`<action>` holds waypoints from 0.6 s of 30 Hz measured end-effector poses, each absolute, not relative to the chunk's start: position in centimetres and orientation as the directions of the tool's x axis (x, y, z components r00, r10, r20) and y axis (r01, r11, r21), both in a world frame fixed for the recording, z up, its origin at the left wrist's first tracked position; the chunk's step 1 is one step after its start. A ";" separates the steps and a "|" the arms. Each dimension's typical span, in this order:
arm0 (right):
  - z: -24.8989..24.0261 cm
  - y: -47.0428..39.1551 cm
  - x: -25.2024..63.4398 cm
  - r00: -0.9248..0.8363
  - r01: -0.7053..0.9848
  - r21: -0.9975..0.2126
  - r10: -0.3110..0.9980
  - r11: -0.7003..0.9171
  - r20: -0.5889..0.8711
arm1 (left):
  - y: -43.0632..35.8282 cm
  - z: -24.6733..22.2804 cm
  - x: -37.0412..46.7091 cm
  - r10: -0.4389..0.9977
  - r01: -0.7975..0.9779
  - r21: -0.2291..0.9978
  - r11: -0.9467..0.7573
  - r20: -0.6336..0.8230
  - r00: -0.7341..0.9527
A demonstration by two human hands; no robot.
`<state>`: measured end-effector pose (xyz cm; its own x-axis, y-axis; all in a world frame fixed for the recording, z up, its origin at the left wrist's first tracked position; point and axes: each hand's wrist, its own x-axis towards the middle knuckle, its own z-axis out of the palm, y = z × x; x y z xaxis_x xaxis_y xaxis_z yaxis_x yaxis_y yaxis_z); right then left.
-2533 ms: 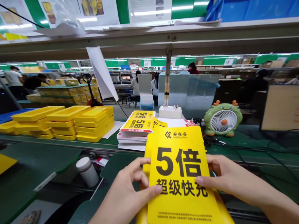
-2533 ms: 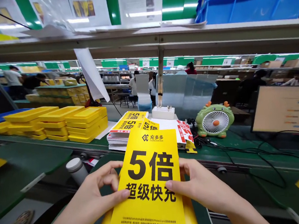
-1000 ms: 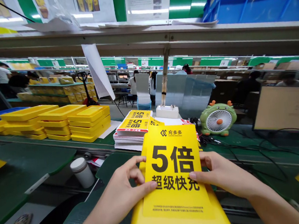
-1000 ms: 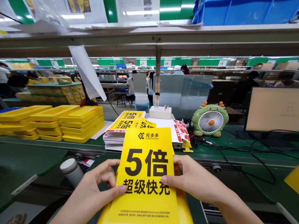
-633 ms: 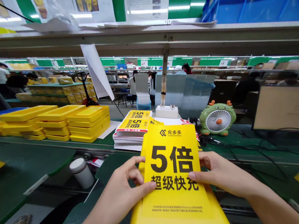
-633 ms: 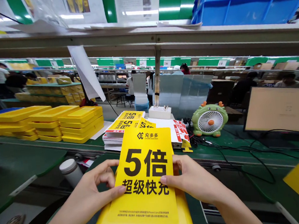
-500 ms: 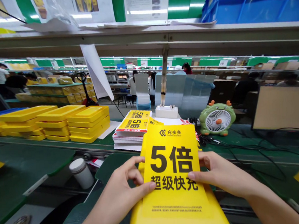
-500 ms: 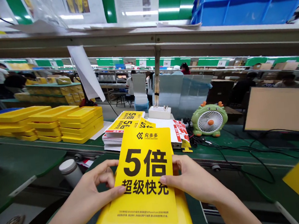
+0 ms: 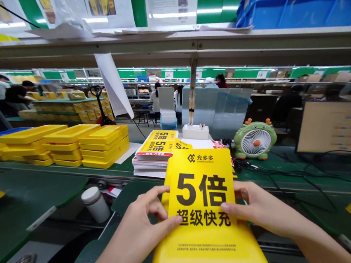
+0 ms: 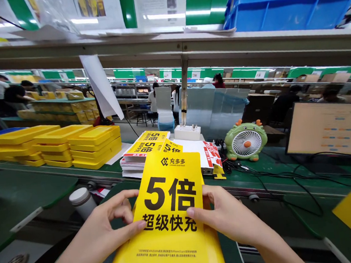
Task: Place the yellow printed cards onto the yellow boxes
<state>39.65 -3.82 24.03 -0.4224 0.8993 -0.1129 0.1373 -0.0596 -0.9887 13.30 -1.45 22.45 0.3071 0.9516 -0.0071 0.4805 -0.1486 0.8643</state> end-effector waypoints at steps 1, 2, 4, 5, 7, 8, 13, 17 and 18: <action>24.0 -4.0 39.6 -0.415 0.134 -0.990 0.905 -0.044 -0.096 | -1.6 22.5 13.1 0.953 0.503 0.848 -0.169 0.011 0.302; 23.9 -4.1 39.5 -0.394 0.144 -0.989 0.916 -0.024 -0.079 | -1.8 22.6 12.9 0.954 0.511 0.840 -0.181 0.024 0.298; 23.9 -4.5 39.6 -0.316 0.189 -0.982 0.948 0.011 -0.050 | -2.2 22.9 12.6 0.956 0.509 0.842 -0.176 0.024 0.292; 24.0 -4.7 39.6 -0.270 0.215 -0.976 0.962 0.021 -0.039 | -2.5 23.0 12.4 0.956 0.508 0.845 -0.168 0.014 0.293; 24.1 -5.2 39.6 -0.172 0.305 -0.952 0.985 0.042 -0.011 | -3.0 23.3 12.1 0.956 0.530 0.835 -0.151 -0.013 0.294; 24.1 -5.4 39.6 -0.134 0.366 -0.929 0.991 0.050 0.001 | -3.2 23.3 12.1 0.957 0.556 0.818 -0.150 -0.021 0.289; 23.3 -5.8 39.5 -0.112 0.664 -0.731 0.988 0.155 0.107 | -4.5 22.1 11.6 0.939 0.686 0.663 -0.298 0.074 0.337; 21.8 -5.4 40.8 -0.052 0.797 -0.576 0.970 0.183 0.237 | -5.2 21.3 10.9 0.863 0.820 0.326 -0.471 0.364 0.351; 21.6 -5.6 41.2 -0.015 0.796 -0.578 0.960 0.180 0.279 | -5.3 21.3 10.9 0.821 0.847 0.228 -0.481 0.455 0.344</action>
